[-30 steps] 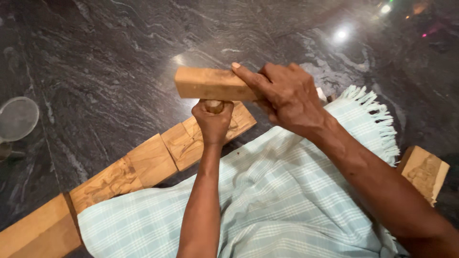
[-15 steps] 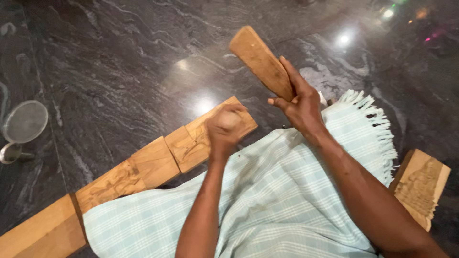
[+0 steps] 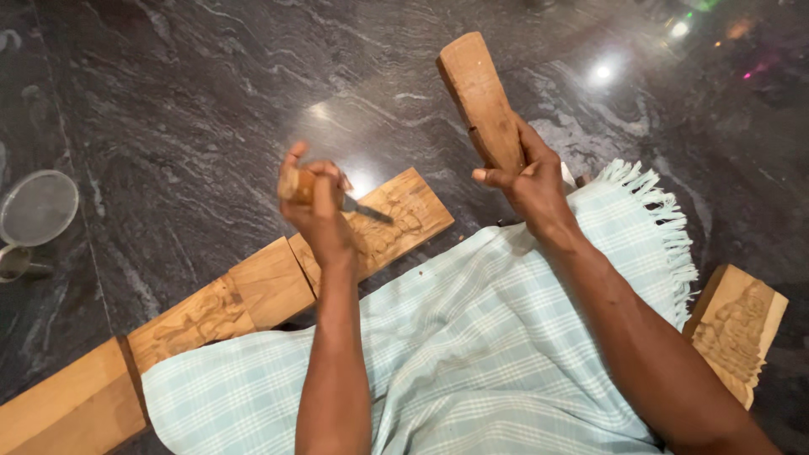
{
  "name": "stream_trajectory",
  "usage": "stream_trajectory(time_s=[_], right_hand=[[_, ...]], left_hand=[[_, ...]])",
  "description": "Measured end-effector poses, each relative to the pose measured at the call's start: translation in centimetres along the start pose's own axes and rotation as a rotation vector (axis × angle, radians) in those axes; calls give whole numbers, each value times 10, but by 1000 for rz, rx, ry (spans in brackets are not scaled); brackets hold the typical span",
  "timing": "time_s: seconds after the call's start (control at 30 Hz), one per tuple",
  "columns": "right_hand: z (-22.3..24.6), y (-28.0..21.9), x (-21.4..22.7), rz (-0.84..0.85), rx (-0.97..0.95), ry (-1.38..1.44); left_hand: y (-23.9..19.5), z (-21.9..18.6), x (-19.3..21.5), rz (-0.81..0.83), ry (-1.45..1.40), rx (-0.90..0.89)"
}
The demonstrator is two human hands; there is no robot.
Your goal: The person carves a design into a wooden plank using a chisel and a wooden mallet. They repeatedly strike the chisel to shape the wood, occasionally adjusting the tool and mallet position.
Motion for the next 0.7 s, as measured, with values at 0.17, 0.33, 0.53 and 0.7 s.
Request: stream_trajectory(time_s=[0.17,0.33,0.53,0.7], right_hand=[[3,2,2,-13,13,19],[12,-1,3,-3,29,27],[8,-3,8,-54,-45,23],[-11,1,22,-90,-92,106]], left_hand=[[1,1,-15,-3,-157,201],[8,20,-34,56,162,111],[0,30,-32,110,480,22],[-78,50,-74,634,547,-216]])
Point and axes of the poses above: each hand's wrist, its own y-axis towards the middle knuckle, its own x-axis out of the back of the hand, z = x × y, the point moved 5 cm from there along y, towards the middle knuckle, and after that the axes turned 5 degrees about z, right-handed, at the moved point
